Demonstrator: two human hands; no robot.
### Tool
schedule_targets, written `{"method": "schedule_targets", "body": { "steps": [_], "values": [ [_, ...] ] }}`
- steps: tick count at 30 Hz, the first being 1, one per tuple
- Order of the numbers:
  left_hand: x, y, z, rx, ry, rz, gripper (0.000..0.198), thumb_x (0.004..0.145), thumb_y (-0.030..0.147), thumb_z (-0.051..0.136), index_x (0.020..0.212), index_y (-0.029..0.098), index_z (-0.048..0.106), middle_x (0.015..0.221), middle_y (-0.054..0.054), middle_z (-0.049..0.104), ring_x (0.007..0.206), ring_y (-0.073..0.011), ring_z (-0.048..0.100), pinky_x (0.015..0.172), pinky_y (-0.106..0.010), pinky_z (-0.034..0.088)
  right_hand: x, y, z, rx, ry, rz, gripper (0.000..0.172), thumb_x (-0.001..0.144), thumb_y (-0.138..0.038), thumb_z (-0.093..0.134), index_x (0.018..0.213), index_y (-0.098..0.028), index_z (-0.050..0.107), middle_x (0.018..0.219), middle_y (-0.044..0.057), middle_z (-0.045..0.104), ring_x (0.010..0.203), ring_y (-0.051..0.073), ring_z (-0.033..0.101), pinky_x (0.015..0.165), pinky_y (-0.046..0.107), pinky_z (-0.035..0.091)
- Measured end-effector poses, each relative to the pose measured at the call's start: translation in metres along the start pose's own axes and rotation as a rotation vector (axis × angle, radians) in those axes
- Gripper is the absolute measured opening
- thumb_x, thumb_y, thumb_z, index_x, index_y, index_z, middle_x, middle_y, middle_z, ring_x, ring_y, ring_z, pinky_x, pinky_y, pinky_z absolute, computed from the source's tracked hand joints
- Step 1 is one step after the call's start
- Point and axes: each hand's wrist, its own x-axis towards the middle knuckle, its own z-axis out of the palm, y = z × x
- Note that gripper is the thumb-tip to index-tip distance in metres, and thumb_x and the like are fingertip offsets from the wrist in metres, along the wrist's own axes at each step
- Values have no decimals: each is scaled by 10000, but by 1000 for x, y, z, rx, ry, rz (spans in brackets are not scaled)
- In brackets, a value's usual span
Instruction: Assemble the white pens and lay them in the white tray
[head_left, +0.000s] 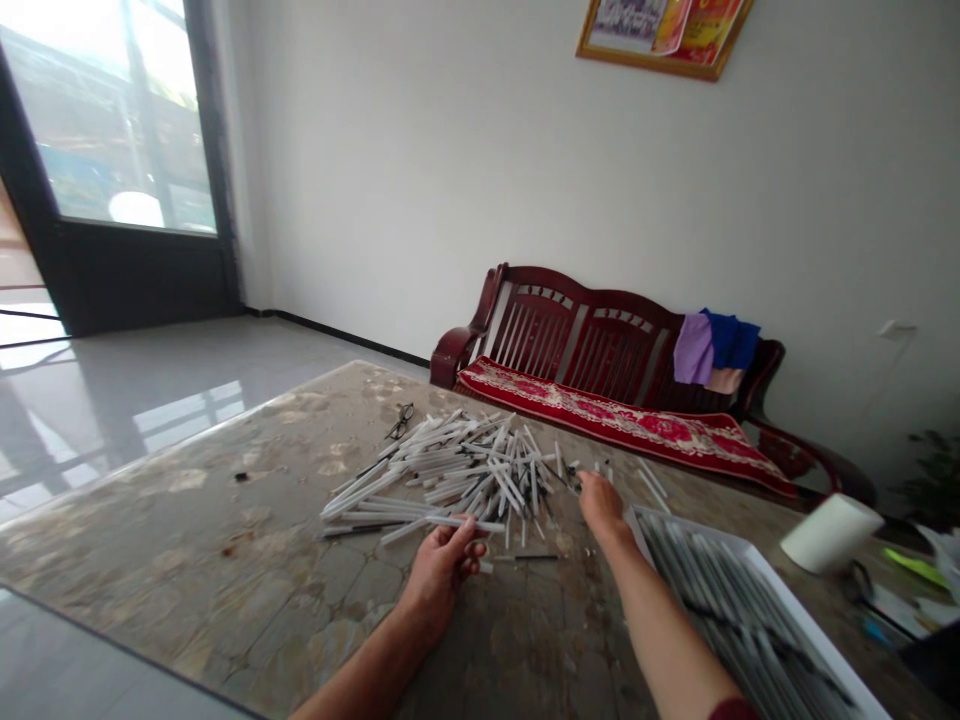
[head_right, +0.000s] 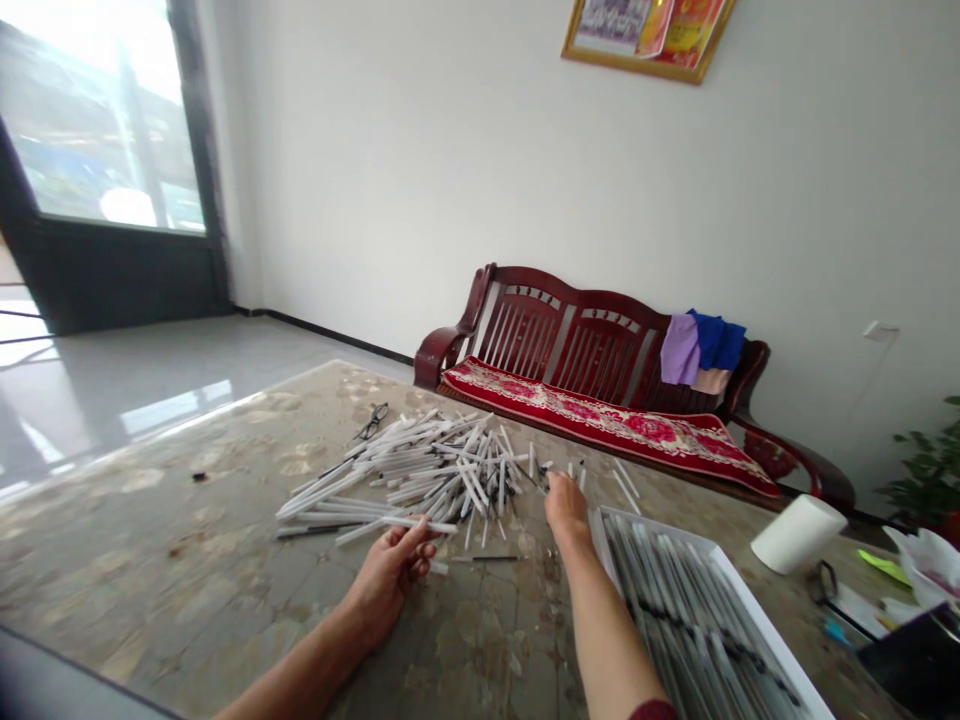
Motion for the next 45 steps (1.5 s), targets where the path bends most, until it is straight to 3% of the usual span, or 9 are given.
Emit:
{"method": "schedule_targets", "body": {
  "steps": [4, 12, 17, 22, 24, 28, 30, 34, 45],
  "values": [
    [0, -1, 0, 22, -19, 11, 427, 564, 376, 890, 812, 138, 635, 705, -29, 705, 527, -81, 598, 432, -150, 439, 7, 0, 5, -91, -57, -67, 380, 895, -53, 392, 933, -201, 739, 1054, 126, 692, 959, 206, 642, 789, 288, 441],
    [-1, 0, 2, 27, -18, 17, 425, 552, 389, 891, 782, 143, 632, 681, -18, 691, 529, -83, 589, 433, -155, 432, -3, 2, 7, -151, -38, -26, 365, 875, -44, 404, 1020, -169, 715, 1069, 202, 668, 953, 277, 665, 795, 377, 475],
    [-2, 1, 3, 36, -19, 14, 425, 550, 391, 888, 795, 144, 645, 691, -22, 699, 531, -82, 591, 443, -157, 433, -17, 5, 1, -78, 12, 20, 397, 851, 4, 362, 937, -164, 710, 984, 204, 690, 903, 299, 683, 758, 394, 486],
    [-3, 3, 4, 50, -17, 16, 382, 570, 367, 878, 780, 141, 651, 691, -27, 694, 525, -87, 593, 435, -162, 418, -37, 2, -6, 80, 107, 32, 271, 838, -52, 428, 910, -139, 674, 1006, 209, 681, 966, 299, 666, 804, 390, 501],
    [-2, 2, 4, 48, -24, 22, 386, 569, 373, 877, 778, 141, 650, 691, -25, 692, 523, -86, 589, 432, -163, 418, -52, -8, -6, 243, 153, 48, 223, 865, -141, 436, 946, -158, 643, 971, 155, 692, 923, 261, 678, 758, 360, 533],
    [0, 0, 3, 52, -51, 44, 390, 572, 390, 874, 767, 139, 648, 677, -15, 679, 526, -86, 585, 433, -165, 417, -99, -48, -4, 1167, 145, 122, 232, 838, -415, 521, 903, -202, 584, 808, 35, 684, 722, 215, 685, 577, 323, 564],
    [-1, 1, 3, 56, -56, 46, 389, 575, 387, 873, 775, 140, 649, 691, -17, 686, 533, -86, 589, 442, -165, 423, -124, -70, -3, 1406, 77, 112, 286, 767, -466, 621, 874, -202, 593, 758, 10, 667, 682, 198, 668, 555, 300, 559],
    [-4, 3, 5, 54, -48, 37, 424, 536, 359, 894, 811, 144, 654, 707, -17, 697, 527, -83, 590, 447, -166, 429, -152, -98, -2, 1459, 53, 82, 308, 696, -432, 701, 864, -177, 661, 710, 2, 656, 580, 152, 607, 508, 255, 520],
    [-4, 0, 5, 113, -92, 64, 448, 530, 388, 890, 811, 142, 643, 677, -5, 685, 517, -82, 578, 444, -169, 400, -151, -107, 3, 1516, 147, 104, 236, 641, -356, 741, 768, -175, 659, 631, 2, 672, 552, 165, 634, 544, 277, 549]
  ]
}}
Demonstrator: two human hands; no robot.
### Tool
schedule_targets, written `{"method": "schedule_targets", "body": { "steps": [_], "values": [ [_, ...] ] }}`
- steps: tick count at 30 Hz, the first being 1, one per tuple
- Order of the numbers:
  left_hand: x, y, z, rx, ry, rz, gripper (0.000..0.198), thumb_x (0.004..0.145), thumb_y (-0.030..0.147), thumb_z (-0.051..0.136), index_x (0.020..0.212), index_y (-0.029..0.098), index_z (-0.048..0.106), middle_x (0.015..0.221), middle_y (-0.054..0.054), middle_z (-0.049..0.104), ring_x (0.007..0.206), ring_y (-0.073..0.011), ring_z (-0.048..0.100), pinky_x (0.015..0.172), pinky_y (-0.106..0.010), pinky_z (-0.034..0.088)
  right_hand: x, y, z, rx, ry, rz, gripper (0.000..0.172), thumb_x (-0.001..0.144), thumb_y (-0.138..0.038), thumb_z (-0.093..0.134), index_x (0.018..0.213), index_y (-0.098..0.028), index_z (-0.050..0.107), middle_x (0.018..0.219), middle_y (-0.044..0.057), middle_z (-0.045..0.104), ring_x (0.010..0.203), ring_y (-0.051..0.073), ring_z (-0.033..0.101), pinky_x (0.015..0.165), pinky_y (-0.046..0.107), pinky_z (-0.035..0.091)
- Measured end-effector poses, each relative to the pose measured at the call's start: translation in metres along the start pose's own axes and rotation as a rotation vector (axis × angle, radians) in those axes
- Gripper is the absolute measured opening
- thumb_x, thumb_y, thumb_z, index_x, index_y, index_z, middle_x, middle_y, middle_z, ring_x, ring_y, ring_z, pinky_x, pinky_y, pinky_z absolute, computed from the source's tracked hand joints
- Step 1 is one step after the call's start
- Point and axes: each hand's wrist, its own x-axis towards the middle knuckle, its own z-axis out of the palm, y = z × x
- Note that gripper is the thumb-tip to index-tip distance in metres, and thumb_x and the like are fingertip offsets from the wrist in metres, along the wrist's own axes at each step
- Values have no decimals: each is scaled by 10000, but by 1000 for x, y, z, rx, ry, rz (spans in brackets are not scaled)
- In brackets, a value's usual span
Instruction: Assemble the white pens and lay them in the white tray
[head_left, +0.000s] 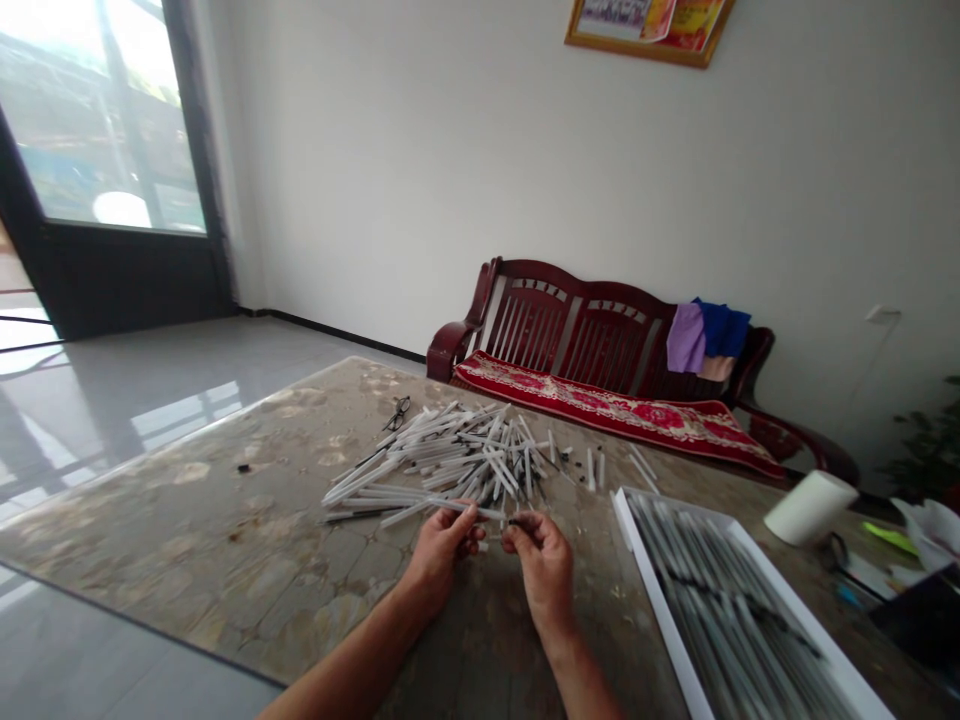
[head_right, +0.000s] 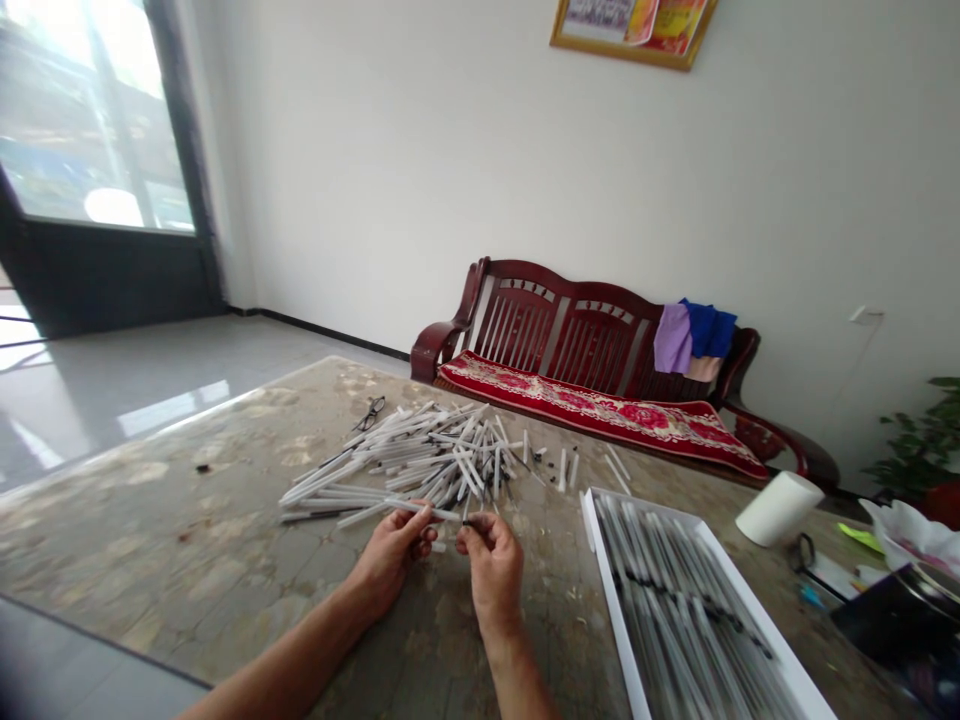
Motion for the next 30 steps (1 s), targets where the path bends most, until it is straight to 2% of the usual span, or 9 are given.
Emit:
{"method": "schedule_targets", "body": {
  "steps": [14, 20, 25, 30],
  "values": [
    [0, -2, 0, 63, -11, 17, 456, 529, 420, 878, 801, 146, 636, 627, 17, 646, 509, -89, 558, 434, -176, 385, -1, 5, 0, -47, 20, 4, 252, 642, -371, 751, 774, -162, 701, 649, 31, 710, 552, 179, 659, 539, 275, 565],
    [1, -3, 0, 87, -11, 46, 456, 533, 427, 870, 804, 144, 637, 638, 8, 663, 501, -95, 567, 422, -179, 382, -1, 11, -7, -134, -10, -66, 283, 742, -422, 671, 848, -163, 709, 715, 63, 729, 634, 205, 692, 608, 303, 584],
    [0, -5, -1, 132, -19, 74, 443, 543, 439, 861, 789, 146, 638, 633, 6, 674, 491, -97, 568, 414, -179, 380, 2, 15, -12, -278, -42, -179, 245, 795, -411, 624, 833, -179, 689, 711, 50, 707, 615, 184, 667, 586, 271, 553],
    [-1, -6, -1, 148, -16, 106, 426, 562, 443, 850, 790, 149, 643, 588, 25, 638, 500, -108, 578, 407, -175, 369, 0, 13, -14, -397, -109, -222, 256, 865, -418, 527, 849, -190, 642, 666, 28, 671, 548, 163, 630, 521, 238, 504]
  ]
}}
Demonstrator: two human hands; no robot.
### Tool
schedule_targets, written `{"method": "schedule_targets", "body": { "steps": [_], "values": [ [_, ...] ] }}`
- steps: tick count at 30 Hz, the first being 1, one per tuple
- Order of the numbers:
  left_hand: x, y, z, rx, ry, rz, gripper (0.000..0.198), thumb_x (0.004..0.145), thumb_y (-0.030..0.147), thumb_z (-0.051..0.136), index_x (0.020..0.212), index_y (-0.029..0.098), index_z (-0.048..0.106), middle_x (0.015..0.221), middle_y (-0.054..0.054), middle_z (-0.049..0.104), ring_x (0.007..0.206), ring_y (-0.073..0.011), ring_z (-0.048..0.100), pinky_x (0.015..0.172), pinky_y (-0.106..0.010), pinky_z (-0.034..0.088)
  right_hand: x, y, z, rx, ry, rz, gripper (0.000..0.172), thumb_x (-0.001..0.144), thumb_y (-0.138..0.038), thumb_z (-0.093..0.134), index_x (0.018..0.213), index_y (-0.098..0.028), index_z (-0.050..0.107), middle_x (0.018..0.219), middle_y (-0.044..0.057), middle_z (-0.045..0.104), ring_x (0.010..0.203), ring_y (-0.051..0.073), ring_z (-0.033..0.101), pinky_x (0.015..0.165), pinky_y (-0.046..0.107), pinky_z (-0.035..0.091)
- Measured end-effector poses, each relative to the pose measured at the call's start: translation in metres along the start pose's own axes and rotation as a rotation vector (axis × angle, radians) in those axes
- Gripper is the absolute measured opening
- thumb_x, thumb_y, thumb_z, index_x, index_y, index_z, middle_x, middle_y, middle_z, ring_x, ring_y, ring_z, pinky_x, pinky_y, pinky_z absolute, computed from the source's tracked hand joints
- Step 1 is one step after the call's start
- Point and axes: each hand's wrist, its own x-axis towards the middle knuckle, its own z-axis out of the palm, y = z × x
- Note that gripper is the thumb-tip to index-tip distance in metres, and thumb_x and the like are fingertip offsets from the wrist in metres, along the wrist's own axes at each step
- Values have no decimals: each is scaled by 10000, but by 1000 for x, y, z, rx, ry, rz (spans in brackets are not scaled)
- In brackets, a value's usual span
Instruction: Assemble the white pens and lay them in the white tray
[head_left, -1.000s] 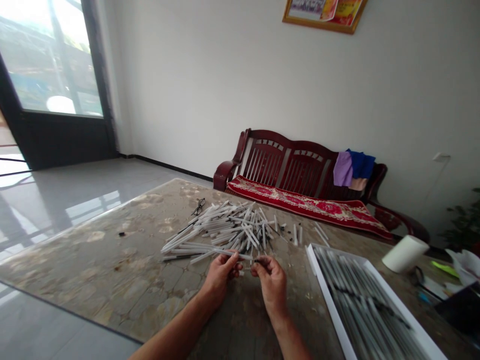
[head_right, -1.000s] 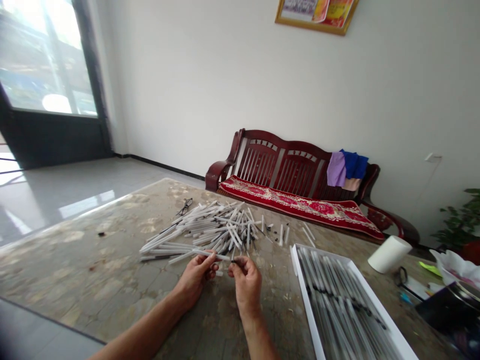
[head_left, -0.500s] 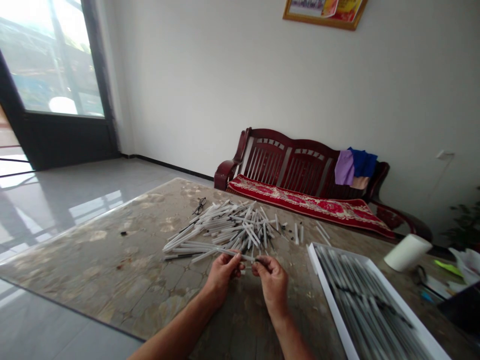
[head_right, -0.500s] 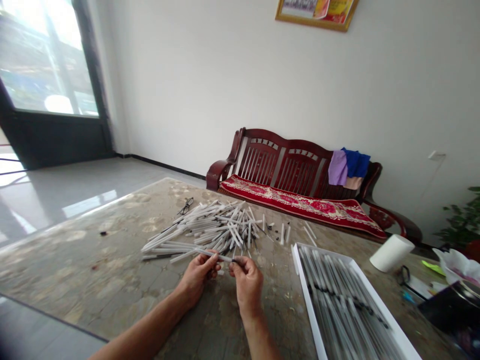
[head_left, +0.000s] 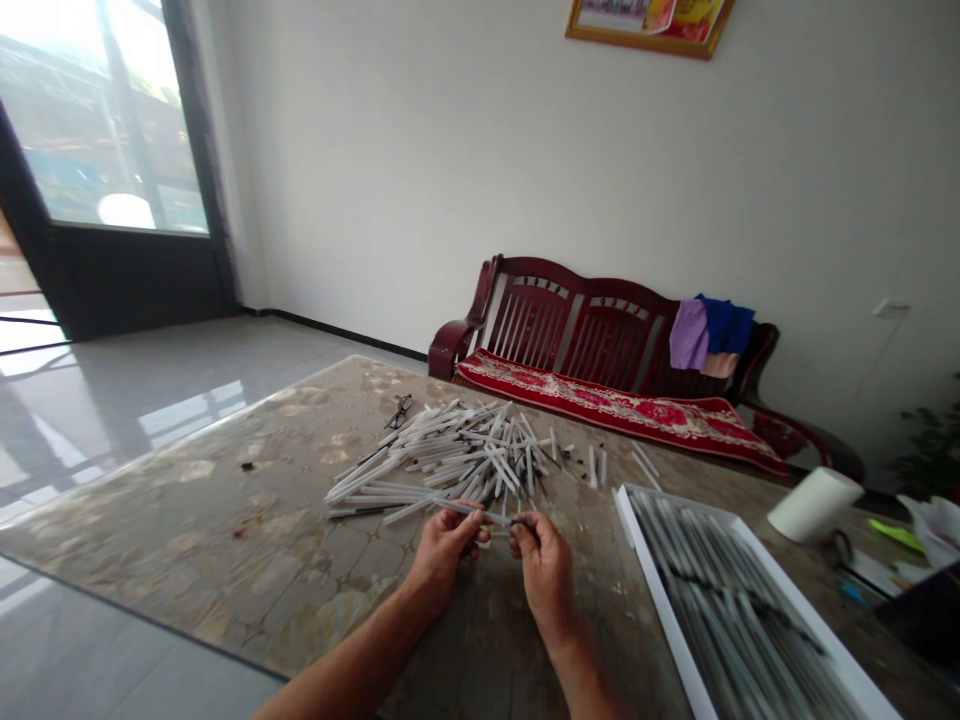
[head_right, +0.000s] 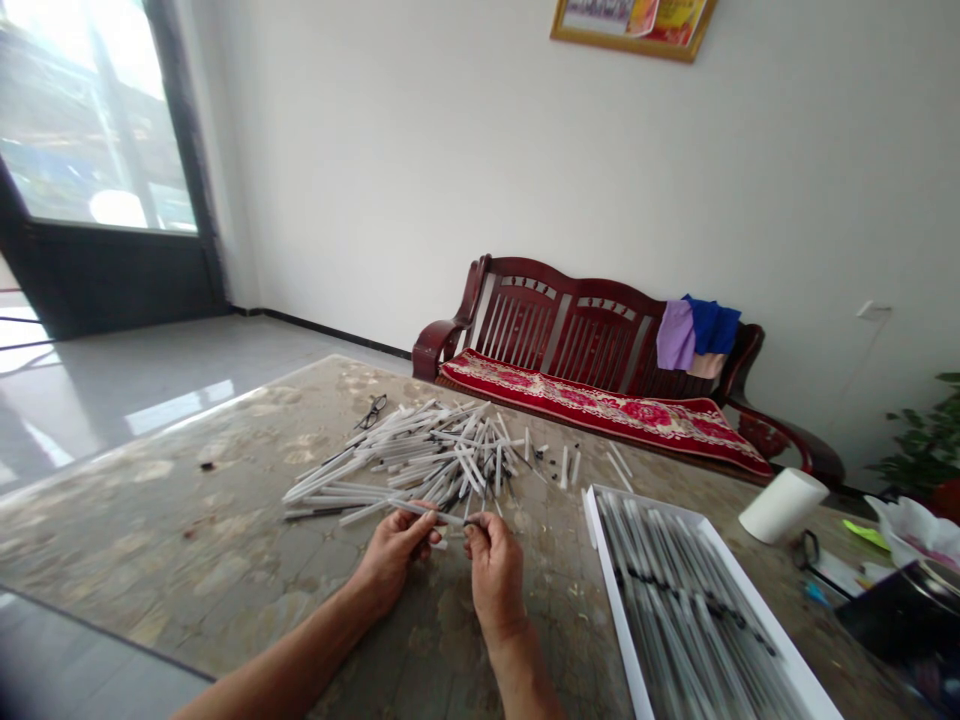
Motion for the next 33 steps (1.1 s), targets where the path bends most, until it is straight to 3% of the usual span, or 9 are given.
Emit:
{"method": "schedule_targets", "body": {
  "steps": [5, 10, 15, 18, 21, 25, 28, 31, 33],
  "values": [
    [0, -4, -1, 19, 4, 27, 416, 578, 443, 842, 793, 151, 638, 636, 4, 669, 508, -113, 591, 398, -176, 374, -4, -9, 0, -223, 21, -128, 244, 920, -383, 433, 818, -210, 573, 634, 14, 627, 556, 161, 603, 514, 230, 433],
    [-2, -5, 0, 25, -39, 37, 400, 589, 427, 843, 788, 152, 633, 599, 12, 655, 502, -117, 592, 395, -175, 384, -4, -5, 7, -364, 98, -199, 365, 962, -410, 327, 721, -228, 532, 587, 26, 597, 526, 172, 572, 495, 254, 358],
    [1, -6, -1, 30, -24, 32, 417, 572, 436, 850, 782, 152, 628, 578, 20, 641, 501, -120, 593, 396, -177, 390, -4, -6, 5, -232, 7, -84, 447, 960, -501, 312, 678, -229, 527, 508, -5, 542, 452, 153, 515, 451, 250, 323],
    [3, -6, -2, 17, -12, 21, 439, 559, 454, 851, 784, 153, 624, 620, 5, 670, 505, -120, 595, 396, -180, 391, -6, -14, -1, -132, -74, -55, 414, 963, -495, 325, 772, -215, 563, 578, -14, 573, 510, 142, 539, 483, 227, 362],
    [1, -5, 0, 42, -43, 9, 429, 574, 456, 844, 784, 155, 624, 571, 23, 642, 478, -112, 574, 397, -180, 385, -7, -17, -3, -140, -56, -78, 374, 940, -494, 391, 757, -214, 559, 593, -25, 552, 537, 138, 519, 506, 226, 358],
    [-2, -5, 2, 72, -65, 10, 409, 589, 443, 840, 783, 155, 623, 554, 30, 624, 469, -110, 564, 402, -182, 383, -5, -12, -4, -166, -71, 6, 480, 926, -566, 357, 624, -235, 528, 499, -17, 505, 469, 152, 478, 475, 263, 311],
    [-1, -5, 1, 68, -45, 18, 411, 592, 453, 834, 783, 157, 622, 580, 20, 640, 481, -114, 568, 400, -185, 384, -4, -12, -5, -114, -133, 42, 500, 940, -577, 316, 677, -231, 564, 539, 0, 556, 500, 162, 521, 484, 263, 339],
    [-1, -5, 2, 70, -51, 21, 412, 605, 457, 826, 793, 157, 616, 590, 17, 649, 480, -108, 561, 398, -179, 379, -5, -13, -6, -115, -112, -9, 414, 929, -547, 392, 750, -219, 569, 604, -5, 581, 553, 155, 538, 513, 246, 361],
    [-1, -4, 2, 86, -70, 13, 416, 604, 458, 828, 791, 157, 610, 558, 26, 634, 457, -100, 543, 396, -176, 373, -5, -13, -6, -135, -88, -13, 421, 914, -554, 415, 692, -222, 545, 557, -15, 549, 519, 150, 513, 496, 248, 343]
  ]
}}
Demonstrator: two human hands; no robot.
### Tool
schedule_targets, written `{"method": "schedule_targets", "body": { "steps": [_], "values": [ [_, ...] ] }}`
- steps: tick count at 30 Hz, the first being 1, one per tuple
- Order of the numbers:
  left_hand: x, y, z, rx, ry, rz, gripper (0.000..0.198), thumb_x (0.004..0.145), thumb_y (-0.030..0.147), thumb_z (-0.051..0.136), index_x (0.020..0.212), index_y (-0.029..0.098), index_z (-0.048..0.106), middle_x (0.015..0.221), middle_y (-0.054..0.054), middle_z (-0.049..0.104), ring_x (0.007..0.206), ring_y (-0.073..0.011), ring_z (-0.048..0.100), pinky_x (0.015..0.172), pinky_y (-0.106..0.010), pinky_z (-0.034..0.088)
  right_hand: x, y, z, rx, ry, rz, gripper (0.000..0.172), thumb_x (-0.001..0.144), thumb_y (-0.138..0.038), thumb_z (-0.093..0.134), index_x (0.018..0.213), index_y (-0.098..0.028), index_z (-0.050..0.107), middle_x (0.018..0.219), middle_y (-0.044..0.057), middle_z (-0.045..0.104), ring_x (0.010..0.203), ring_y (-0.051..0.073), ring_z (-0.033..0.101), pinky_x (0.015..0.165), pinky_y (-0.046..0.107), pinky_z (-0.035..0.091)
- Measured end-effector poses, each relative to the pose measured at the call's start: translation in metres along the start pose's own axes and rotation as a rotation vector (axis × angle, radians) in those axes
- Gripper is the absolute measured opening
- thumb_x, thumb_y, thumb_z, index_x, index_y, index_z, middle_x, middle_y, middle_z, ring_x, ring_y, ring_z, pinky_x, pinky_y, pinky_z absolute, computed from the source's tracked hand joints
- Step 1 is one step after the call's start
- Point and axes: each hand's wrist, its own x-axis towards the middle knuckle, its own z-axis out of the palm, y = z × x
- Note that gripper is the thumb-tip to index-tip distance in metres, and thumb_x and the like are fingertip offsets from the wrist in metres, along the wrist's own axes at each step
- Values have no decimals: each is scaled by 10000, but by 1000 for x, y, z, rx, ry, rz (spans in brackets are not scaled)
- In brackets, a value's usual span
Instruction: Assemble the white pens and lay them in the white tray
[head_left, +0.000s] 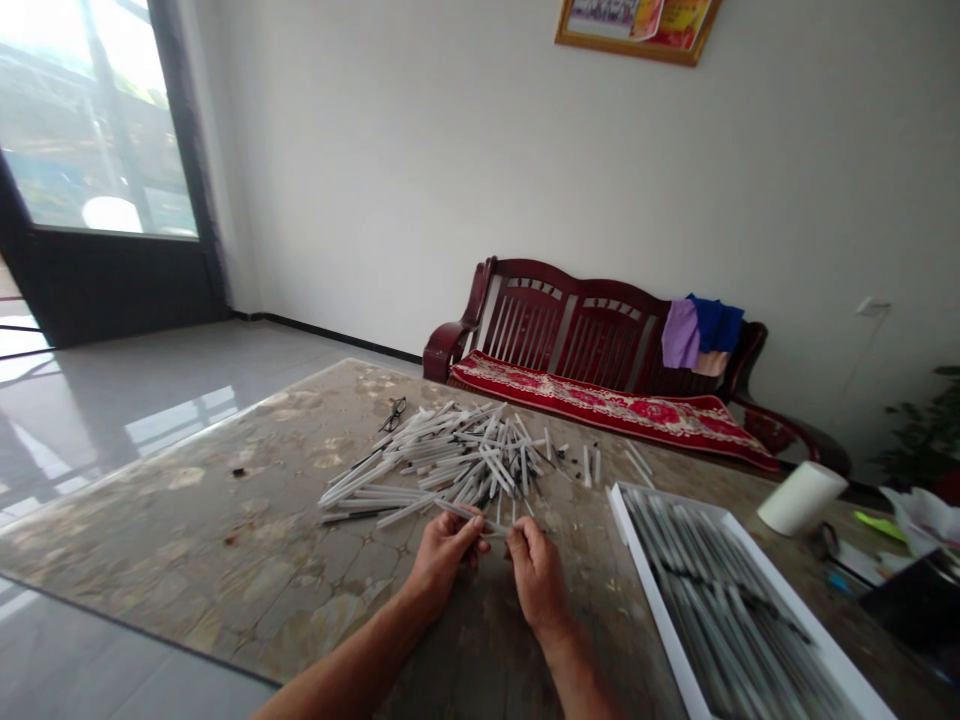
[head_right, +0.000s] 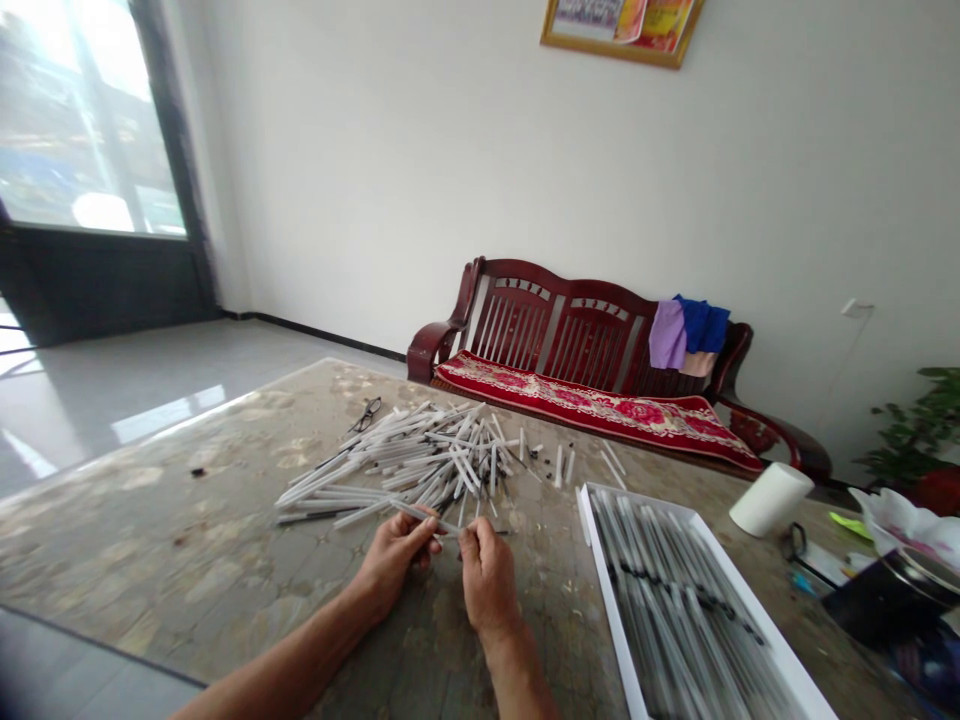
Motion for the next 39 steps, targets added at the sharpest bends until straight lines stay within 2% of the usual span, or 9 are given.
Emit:
{"method": "schedule_targets", "body": {
  "steps": [4, 10, 15, 21, 28, 31, 33, 36, 39],
  "values": [
    [-1, 0, 0, 14, 0, -12, 427, 604, 479, 821, 783, 157, 605, 518, 32, 619, 422, -90, 515, 391, -176, 366, 0, 0, 1, 35, -36, 72, 512, 933, -580, 327, 622, -228, 533, 495, -8, 534, 464, 155, 507, 464, 260, 332],
    [0, -1, 1, 4, 7, -2, 423, 597, 466, 825, 782, 157, 603, 576, 21, 645, 446, -101, 548, 384, -178, 379, 0, -1, 0, 8, 16, -6, 418, 914, -548, 421, 681, -220, 534, 555, -20, 552, 527, 142, 512, 501, 240, 345],
    [-1, 1, 3, 8, 4, -14, 426, 584, 477, 826, 761, 162, 602, 583, 18, 647, 460, -110, 563, 384, -180, 383, 0, 3, 2, 29, -43, 88, 519, 933, -593, 310, 640, -228, 534, 500, -10, 532, 460, 153, 500, 461, 260, 332],
    [-3, 4, 3, -2, 7, -7, 419, 586, 472, 824, 760, 161, 604, 602, 10, 655, 465, -111, 564, 387, -181, 380, -2, 0, 1, -13, 13, -11, 469, 911, -589, 407, 669, -216, 556, 544, -15, 559, 518, 141, 520, 484, 235, 346],
    [-2, 2, 3, 27, -20, 0, 408, 608, 474, 804, 777, 167, 597, 625, 7, 657, 473, -113, 566, 391, -184, 394, -3, 0, 7, 272, -82, 219, 533, 883, -671, 373, 616, -238, 532, 443, -27, 484, 358, 137, 436, 348, 250, 327],
    [0, -1, 2, 83, -11, -3, 404, 615, 504, 777, 765, 182, 585, 633, 7, 657, 443, -119, 546, 371, -194, 374, -3, 2, 3, 259, -76, 217, 505, 861, -669, 434, 653, -225, 554, 478, -28, 507, 389, 136, 465, 364, 237, 347],
    [0, -1, 1, 171, 52, 58, 354, 637, 485, 757, 705, 194, 568, 585, 28, 615, 415, -106, 497, 378, -196, 355, -2, 5, -1, 169, 30, 179, 494, 853, -650, 472, 626, -219, 552, 469, -27, 507, 401, 133, 470, 383, 230, 345],
    [-3, 2, -1, 317, 180, 269, 208, 655, 339, 755, 719, 211, 603, 589, 45, 572, 473, -114, 487, 469, -211, 396, -4, 7, -7, -5, 174, 70, 489, 890, -580, 459, 578, -212, 540, 439, -30, 480, 407, 118, 448, 422, 225, 318],
    [-8, 6, -1, 510, 170, 427, 266, 652, 193, 720, 910, 257, 705, 734, 16, 620, 558, -144, 526, 582, -244, 441, -12, 0, -9, -128, 133, -100, 475, 928, -480, 434, 550, -206, 522, 449, -30, 479, 424, 102, 434, 454, 225, 287]
  ]
}}
